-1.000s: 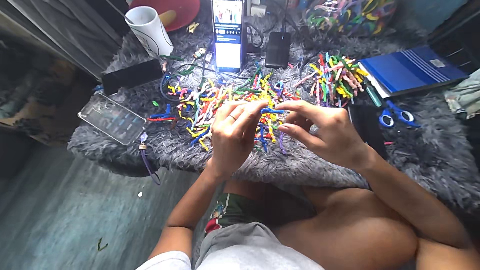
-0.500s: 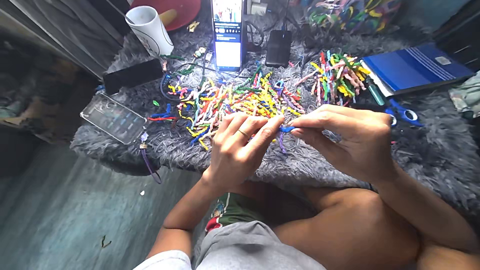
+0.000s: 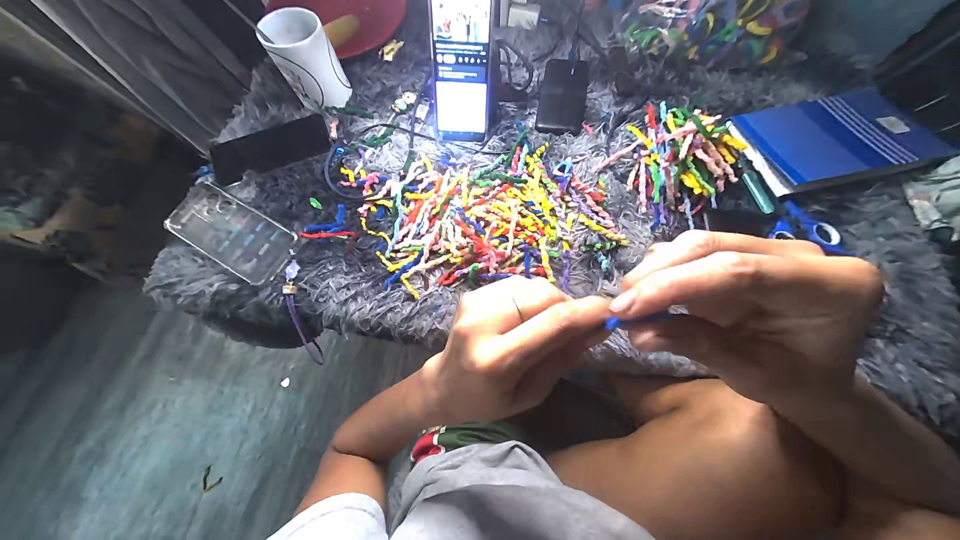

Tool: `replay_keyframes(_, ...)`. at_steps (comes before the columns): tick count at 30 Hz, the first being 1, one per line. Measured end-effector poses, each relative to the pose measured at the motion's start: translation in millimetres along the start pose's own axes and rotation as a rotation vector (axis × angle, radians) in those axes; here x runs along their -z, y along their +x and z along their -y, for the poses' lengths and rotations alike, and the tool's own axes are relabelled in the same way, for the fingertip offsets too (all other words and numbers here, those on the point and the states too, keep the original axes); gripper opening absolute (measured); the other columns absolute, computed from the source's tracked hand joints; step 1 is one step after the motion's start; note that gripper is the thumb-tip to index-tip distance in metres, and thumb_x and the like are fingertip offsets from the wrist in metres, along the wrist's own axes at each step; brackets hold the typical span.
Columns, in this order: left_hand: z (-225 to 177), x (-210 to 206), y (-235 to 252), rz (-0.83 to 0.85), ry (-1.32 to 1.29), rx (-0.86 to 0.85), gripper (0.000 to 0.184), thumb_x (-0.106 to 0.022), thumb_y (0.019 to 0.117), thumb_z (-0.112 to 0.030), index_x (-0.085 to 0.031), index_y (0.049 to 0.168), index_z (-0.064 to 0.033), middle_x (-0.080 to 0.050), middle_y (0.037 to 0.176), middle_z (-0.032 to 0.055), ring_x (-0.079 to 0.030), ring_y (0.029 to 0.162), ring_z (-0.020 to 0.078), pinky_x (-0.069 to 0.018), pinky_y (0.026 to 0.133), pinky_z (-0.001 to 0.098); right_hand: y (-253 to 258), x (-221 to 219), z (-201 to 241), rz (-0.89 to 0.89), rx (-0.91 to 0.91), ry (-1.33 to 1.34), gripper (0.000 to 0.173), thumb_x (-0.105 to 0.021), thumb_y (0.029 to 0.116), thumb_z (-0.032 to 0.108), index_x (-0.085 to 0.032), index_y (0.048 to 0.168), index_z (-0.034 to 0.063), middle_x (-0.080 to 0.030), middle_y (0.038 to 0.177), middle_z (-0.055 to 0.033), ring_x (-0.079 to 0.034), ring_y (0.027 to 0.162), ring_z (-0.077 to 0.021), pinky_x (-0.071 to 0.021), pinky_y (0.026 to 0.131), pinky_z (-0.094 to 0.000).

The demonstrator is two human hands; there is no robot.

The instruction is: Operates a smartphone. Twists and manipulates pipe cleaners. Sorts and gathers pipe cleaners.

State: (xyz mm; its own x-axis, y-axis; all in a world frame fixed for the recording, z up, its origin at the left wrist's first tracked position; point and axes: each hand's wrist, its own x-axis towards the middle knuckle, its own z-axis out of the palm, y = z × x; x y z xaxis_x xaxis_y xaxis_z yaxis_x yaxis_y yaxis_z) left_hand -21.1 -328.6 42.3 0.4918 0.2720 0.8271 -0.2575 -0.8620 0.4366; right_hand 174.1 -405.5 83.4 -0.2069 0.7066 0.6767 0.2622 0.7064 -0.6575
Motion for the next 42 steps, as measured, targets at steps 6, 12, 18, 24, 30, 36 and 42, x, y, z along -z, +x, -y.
replay_keyframes(6,-0.4,-10.5,-1.0,-0.025,0.19,-0.037,0.02,-0.049,0.1052,-0.011,-0.064,0.098,-0.0007,-0.056,0.072,0.0052,-0.055,0.069,0.0109,-0.0463,0.07,0.0213,-2.2,-4.3,5.2,0.016,-0.094,0.107,0.011,-0.06,0.1038,0.014,-0.07,0.103,0.0085,-0.061,0.106,0.0024,-0.062,0.092,0.0009,-0.0558,0.074,-0.0124)
replay_keyframes(12,-3.3,-13.6,-5.3,0.153,-0.372,0.061,0.026,-0.04,0.1107,-0.014,-0.058,0.099,0.0008,-0.055,0.08,0.0064,-0.053,0.076,0.0046,-0.0433,0.075,0.0146,-8.7,-4.0,10.4,0.03,-0.046,0.079,0.017,-0.057,0.1063,0.02,-0.067,0.1,0.0075,-0.064,0.1,0.0054,-0.061,0.095,0.0056,-0.0517,0.08,-0.0088)
replay_keyframes(18,9.8,-42.2,-38.3,0.454,-1.817,0.468,0.024,-0.053,0.1073,-0.027,-0.068,0.101,-0.0093,-0.066,0.072,-0.0075,-0.056,0.059,-0.008,-0.0424,0.054,0.0093,-9.7,-18.5,7.7,0.153,0.081,0.282,0.017,-0.058,0.1048,0.012,-0.064,0.095,-0.0009,-0.063,0.094,-0.0086,-0.063,0.09,-0.0043,-0.0516,0.08,-0.0137)
replay_keyframes(24,8.6,-33.0,-34.0,0.404,-1.676,0.481,0.023,-0.056,0.1061,-0.029,-0.069,0.097,-0.0117,-0.066,0.076,-0.0102,-0.053,0.061,-0.0121,-0.0394,0.054,0.0057,-7.9,-16.7,7.2,0.201,0.103,0.234,0.014,-0.06,0.1036,0.01,-0.065,0.097,-0.0015,-0.064,0.096,-0.0105,-0.063,0.094,-0.0067,-0.0516,0.082,-0.0158)
replay_keyframes(30,1.1,-26.6,-24.7,0.139,-1.252,0.418,0.018,-0.054,0.1069,-0.021,-0.069,0.103,-0.0123,-0.068,0.087,-0.0138,-0.054,0.075,-0.0142,-0.0418,0.066,0.0053,-7.9,-9.5,8.2,0.149,0.046,0.045,0.021,-0.062,0.1042,0.02,-0.069,0.1,0.0006,-0.067,0.097,-0.0041,-0.064,0.093,0.0005,-0.0535,0.08,-0.0113)
replay_keyframes(36,-7.8,-16.8,-22.4,0.007,-0.506,0.254,0.025,-0.043,0.1111,-0.017,-0.062,0.113,-0.0011,-0.06,0.085,-0.0006,-0.056,0.078,-0.0061,-0.047,0.074,0.0101,-5.9,-2.0,10.2,0.01,0.026,-0.101,0.014,-0.06,0.1044,0.014,-0.07,0.101,0.0046,-0.068,0.103,0.0001,-0.065,0.096,-0.0008,-0.0573,0.081,-0.0146)
replay_keyframes(42,-14.3,-19.6,-24.4,0.145,-0.932,0.398,0.03,-0.039,0.1123,-0.021,-0.06,0.108,-0.0006,-0.058,0.078,-0.003,-0.051,0.069,-0.0072,-0.0427,0.064,0.0092,-7.8,5.7,4.0,-0.003,0.02,-0.049,0.014,-0.062,0.1029,0.017,-0.072,0.099,0.008,-0.068,0.1,0.0056,-0.065,0.097,0.0007,-0.0567,0.081,-0.0135)
